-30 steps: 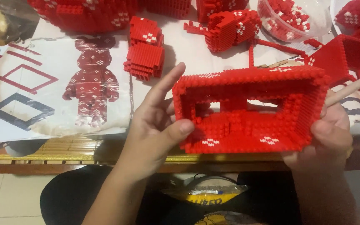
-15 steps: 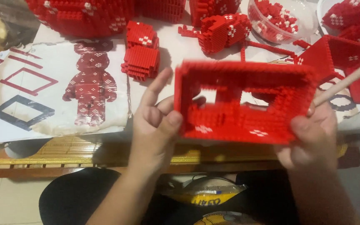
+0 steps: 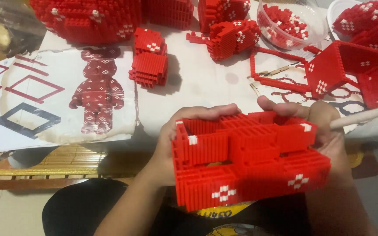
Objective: The person assembles a red plastic brick structure by tapping the pieces together with a small white mallet. They repeatedly hold the structure, tap the edges to secure the bricks, and rotate the object to work on different sides.
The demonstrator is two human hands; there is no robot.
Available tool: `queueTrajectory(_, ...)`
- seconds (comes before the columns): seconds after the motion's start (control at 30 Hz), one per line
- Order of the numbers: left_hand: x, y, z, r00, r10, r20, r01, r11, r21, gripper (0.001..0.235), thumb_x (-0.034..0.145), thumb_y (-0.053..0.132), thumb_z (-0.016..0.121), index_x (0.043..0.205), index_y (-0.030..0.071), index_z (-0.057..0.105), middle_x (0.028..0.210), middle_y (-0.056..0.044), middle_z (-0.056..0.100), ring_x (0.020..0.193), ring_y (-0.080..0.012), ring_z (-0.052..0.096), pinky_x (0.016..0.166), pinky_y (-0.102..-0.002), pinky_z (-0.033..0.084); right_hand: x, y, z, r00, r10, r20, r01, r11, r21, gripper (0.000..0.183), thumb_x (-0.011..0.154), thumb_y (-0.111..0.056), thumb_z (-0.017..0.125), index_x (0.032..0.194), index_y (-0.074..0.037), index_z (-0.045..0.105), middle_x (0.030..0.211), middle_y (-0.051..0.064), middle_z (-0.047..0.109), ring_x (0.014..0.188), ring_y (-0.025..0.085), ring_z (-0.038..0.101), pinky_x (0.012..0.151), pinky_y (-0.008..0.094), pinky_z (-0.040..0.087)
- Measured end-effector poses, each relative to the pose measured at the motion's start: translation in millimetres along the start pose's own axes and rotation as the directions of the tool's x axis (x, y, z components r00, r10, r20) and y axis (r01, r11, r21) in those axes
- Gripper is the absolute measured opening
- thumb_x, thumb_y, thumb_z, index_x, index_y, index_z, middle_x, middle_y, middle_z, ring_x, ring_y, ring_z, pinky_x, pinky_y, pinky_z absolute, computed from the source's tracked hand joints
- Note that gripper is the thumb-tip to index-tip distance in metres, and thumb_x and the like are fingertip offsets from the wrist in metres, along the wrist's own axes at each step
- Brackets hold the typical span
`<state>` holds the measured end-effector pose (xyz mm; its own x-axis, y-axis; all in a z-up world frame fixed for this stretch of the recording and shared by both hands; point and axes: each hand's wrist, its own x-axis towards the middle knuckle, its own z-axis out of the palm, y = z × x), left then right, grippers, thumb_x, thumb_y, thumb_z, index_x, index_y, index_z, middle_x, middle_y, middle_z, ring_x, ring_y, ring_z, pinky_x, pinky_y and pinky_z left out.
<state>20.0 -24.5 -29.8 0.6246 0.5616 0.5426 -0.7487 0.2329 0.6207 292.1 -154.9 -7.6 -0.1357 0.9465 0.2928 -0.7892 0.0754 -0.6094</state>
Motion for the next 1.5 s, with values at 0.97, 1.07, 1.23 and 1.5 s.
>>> queueTrajectory(0.97,40.3,21.2,69.0,0.889,0.127,-0.440,0.362,0.391,0.846,0.123,0.060,0.049,0.096,0.155,0.043,0.019,0.175,-0.025,-0.021,0.164,-0.0490,-0.008,0.121,-0.070,0.012,42.4,115.2,52.9,0.564,-0.590,-0.578,-0.012,0.693,-0.720,0.023,0.088,-0.010,0.068,0.100,-0.012,0.048,0.087,0.004,0.062,0.072,0.014,0.062,0.053,0.027,0.055)
queueTrajectory(1.07,48.8,28.4,64.3,0.945,0.143,-0.295,0.214,0.413,0.885,0.102,0.071,0.026,0.093,0.153,0.030,0.033,0.170,-0.023,0.008,0.159,-0.0432,0.017,0.123,-0.055,0.032,42.9,105.9,56.6,0.783,-0.560,-0.272,0.079,0.522,-0.849,0.048,0.076,0.009,0.079,0.100,-0.011,0.043,0.086,0.008,0.060,0.077,0.013,0.059,0.066,0.025,0.052)
queueTrajectory(1.23,54.2,40.9,64.0,0.994,0.100,-0.036,0.006,0.288,0.958,0.077,0.068,0.017,0.090,0.137,0.017,0.053,0.149,-0.021,0.048,0.141,-0.0380,0.052,0.121,-0.050,0.047,27.3,84.4,50.5,0.884,-0.441,-0.156,0.187,0.638,-0.747,0.040,0.087,0.011,0.070,0.086,-0.015,0.039,0.116,0.018,0.065,0.100,0.018,0.065,0.085,0.027,0.056)
queueTrajectory(1.5,84.6,74.5,34.4,0.868,-0.303,0.394,-0.124,0.635,0.762,0.060,0.074,0.002,0.078,0.129,0.012,0.053,0.151,-0.021,0.041,0.135,-0.0342,0.063,0.109,-0.035,0.063,35.2,-9.2,56.8,0.889,-0.381,-0.252,-0.068,0.435,-0.898,0.034,0.093,0.000,0.058,0.086,-0.025,0.035,0.161,0.005,0.045,0.156,0.034,0.047,0.085,0.015,0.059)
